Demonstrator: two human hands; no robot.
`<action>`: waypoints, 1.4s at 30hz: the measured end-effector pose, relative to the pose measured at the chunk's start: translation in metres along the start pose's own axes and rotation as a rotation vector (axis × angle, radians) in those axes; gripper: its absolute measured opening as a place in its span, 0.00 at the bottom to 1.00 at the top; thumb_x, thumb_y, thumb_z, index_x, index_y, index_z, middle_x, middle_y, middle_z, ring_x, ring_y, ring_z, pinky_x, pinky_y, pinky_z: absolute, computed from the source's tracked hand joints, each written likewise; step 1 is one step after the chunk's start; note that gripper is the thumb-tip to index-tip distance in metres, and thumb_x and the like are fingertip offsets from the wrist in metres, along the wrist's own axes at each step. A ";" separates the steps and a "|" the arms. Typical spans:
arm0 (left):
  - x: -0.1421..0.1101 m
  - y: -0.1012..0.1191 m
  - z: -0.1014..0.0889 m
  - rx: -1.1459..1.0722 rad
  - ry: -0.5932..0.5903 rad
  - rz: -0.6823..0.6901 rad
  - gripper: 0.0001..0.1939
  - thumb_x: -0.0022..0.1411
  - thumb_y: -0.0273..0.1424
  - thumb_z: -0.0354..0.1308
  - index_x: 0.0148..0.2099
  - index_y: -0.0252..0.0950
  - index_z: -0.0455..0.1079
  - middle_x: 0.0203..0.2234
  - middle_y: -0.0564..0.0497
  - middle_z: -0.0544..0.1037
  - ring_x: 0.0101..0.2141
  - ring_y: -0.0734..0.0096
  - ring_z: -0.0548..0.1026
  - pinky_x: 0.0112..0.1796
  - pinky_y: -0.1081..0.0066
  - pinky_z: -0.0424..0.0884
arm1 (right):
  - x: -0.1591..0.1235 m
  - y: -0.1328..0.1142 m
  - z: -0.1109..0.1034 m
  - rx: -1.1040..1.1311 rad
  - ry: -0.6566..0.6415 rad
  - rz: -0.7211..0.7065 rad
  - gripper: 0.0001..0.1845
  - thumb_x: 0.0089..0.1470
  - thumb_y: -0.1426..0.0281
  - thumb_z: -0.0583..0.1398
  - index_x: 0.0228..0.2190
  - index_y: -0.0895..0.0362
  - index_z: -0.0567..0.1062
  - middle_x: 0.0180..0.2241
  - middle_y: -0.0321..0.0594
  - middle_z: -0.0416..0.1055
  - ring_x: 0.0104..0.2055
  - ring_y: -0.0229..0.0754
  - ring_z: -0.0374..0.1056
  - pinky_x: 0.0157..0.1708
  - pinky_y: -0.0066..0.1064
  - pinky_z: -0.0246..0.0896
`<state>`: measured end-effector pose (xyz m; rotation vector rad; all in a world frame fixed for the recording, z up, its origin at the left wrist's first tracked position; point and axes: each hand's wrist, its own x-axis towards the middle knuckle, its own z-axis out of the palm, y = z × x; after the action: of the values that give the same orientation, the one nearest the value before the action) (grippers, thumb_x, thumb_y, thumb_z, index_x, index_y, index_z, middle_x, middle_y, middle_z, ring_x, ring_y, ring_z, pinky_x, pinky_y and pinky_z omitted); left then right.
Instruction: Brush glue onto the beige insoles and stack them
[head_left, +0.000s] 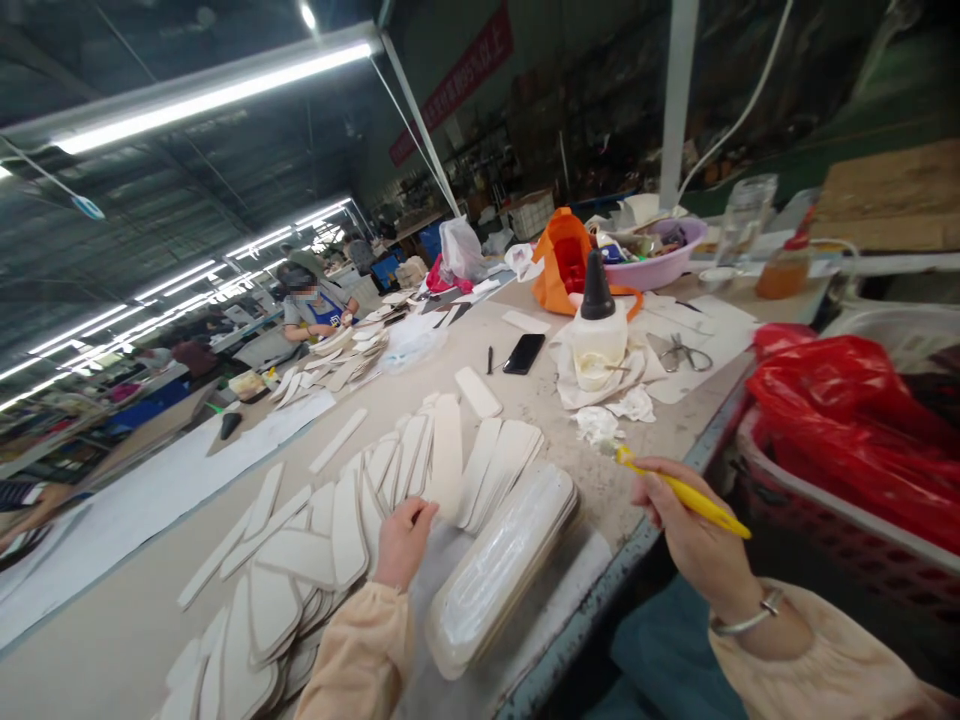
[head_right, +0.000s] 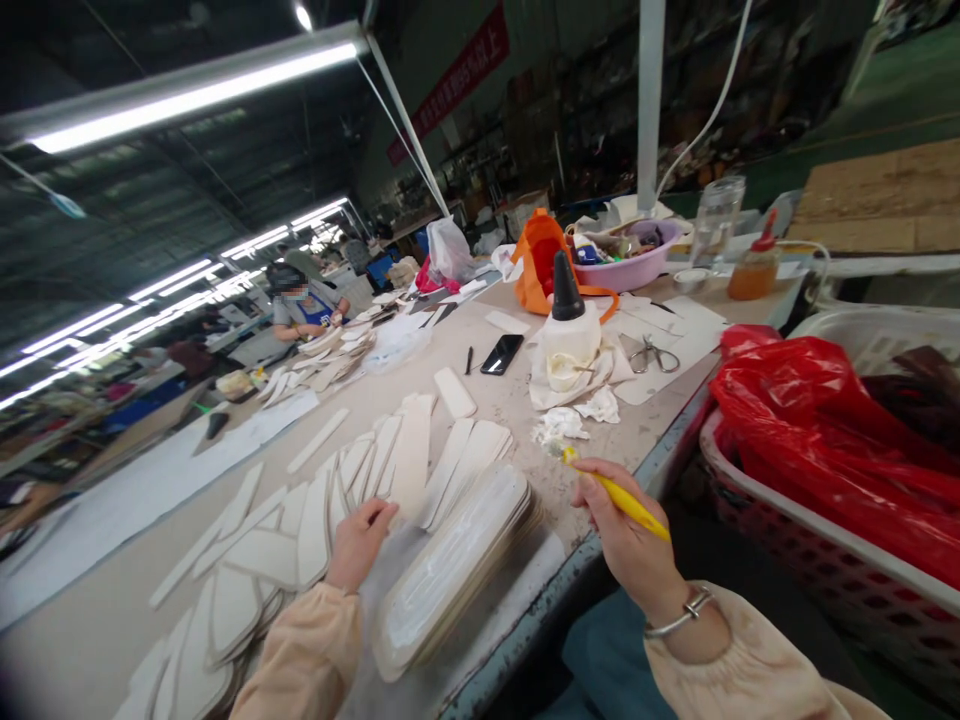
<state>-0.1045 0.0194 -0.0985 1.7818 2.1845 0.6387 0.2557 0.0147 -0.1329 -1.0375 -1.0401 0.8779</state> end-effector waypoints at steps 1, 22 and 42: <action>-0.001 0.002 -0.007 -0.030 0.008 0.012 0.17 0.60 0.44 0.48 0.28 0.38 0.68 0.19 0.56 0.71 0.25 0.69 0.71 0.30 0.70 0.64 | -0.001 0.002 0.001 0.000 0.003 -0.027 0.11 0.58 0.63 0.59 0.42 0.53 0.74 0.27 0.37 0.70 0.22 0.35 0.61 0.19 0.28 0.61; -0.100 0.060 -0.065 -0.322 -0.369 0.242 0.11 0.62 0.34 0.51 0.28 0.36 0.66 0.19 0.59 0.63 0.22 0.79 0.61 0.25 0.76 0.56 | -0.004 -0.048 0.087 0.369 -0.245 0.088 0.26 0.46 0.63 0.67 0.37 0.48 0.56 0.49 0.44 0.72 0.45 0.44 0.73 0.34 0.33 0.71; -0.129 -0.003 -0.024 -0.370 0.162 0.000 0.12 0.63 0.36 0.51 0.33 0.35 0.70 0.24 0.53 0.72 0.27 0.74 0.69 0.30 0.73 0.63 | -0.025 0.003 0.096 -0.409 -0.197 -0.223 0.22 0.46 0.60 0.66 0.32 0.52 0.57 0.44 0.48 0.76 0.43 0.47 0.72 0.48 0.45 0.62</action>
<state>-0.0890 -0.1110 -0.0893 1.5825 1.9958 1.1384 0.1566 0.0164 -0.1267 -1.1583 -1.5142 0.6056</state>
